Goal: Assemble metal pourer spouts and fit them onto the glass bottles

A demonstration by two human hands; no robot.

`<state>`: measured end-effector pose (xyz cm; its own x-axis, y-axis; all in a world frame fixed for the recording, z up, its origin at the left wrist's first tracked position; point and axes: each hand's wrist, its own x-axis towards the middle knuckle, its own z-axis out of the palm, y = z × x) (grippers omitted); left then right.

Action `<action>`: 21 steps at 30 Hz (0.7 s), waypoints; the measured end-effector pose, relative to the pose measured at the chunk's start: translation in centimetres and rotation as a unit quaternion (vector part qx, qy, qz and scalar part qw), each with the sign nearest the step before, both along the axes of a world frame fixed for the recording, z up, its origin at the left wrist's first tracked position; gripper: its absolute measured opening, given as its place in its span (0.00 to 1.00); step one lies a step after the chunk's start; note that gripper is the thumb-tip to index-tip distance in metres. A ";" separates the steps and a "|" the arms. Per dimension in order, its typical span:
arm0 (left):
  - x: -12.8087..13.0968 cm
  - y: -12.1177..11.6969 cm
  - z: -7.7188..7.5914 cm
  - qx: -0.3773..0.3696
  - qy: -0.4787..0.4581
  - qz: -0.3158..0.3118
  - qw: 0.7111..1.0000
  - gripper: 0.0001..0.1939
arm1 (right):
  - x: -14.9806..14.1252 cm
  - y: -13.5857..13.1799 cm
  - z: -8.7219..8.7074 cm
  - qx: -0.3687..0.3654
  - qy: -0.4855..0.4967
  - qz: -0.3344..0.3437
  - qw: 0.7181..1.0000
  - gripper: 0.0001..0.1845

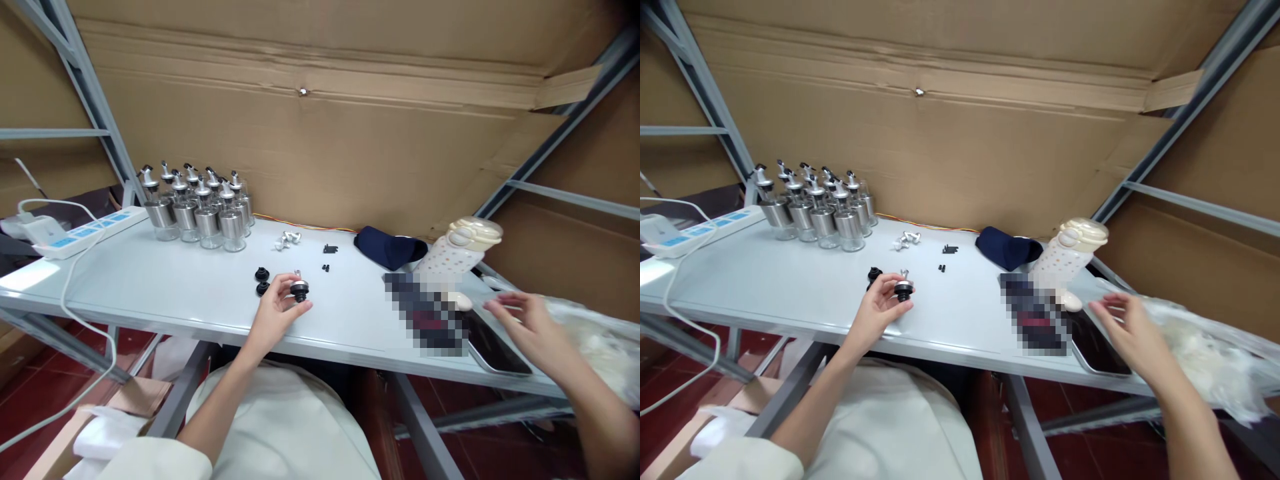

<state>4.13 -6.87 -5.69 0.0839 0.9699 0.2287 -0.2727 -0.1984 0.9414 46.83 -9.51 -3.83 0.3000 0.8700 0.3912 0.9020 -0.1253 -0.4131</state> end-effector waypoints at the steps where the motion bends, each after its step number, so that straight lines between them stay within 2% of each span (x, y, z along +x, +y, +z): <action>1: 0.0 0.0 0.0 0.002 0.003 0.001 1.000 0.20 | -0.2 0.2 0.0 -0.012 -0.010 0.018 1.000 0.19; 3: 0.0 0.0 -0.1 0.005 0.007 0.000 1.000 0.20 | -0.8 0.7 0.2 -0.047 -0.007 0.054 0.997 0.23; 7: 0.0 0.1 -0.2 0.010 0.015 -0.001 1.000 0.20 | -2.0 1.5 0.6 -0.077 -0.035 0.074 0.994 0.21; 16: -0.1 0.0 -0.3 0.010 0.021 -0.012 1.000 0.20 | -6.2 2.6 1.2 -0.073 -0.032 0.168 0.982 0.17; 19: -0.1 0.0 -0.3 0.006 0.028 -0.012 1.000 0.20 | -6.3 2.7 1.7 -0.062 -0.034 0.158 0.985 0.17; 21: 0.0 0.0 -0.2 0.002 0.029 -0.008 1.000 0.22 | -5.2 2.4 2.0 -0.037 -0.039 0.115 0.992 0.16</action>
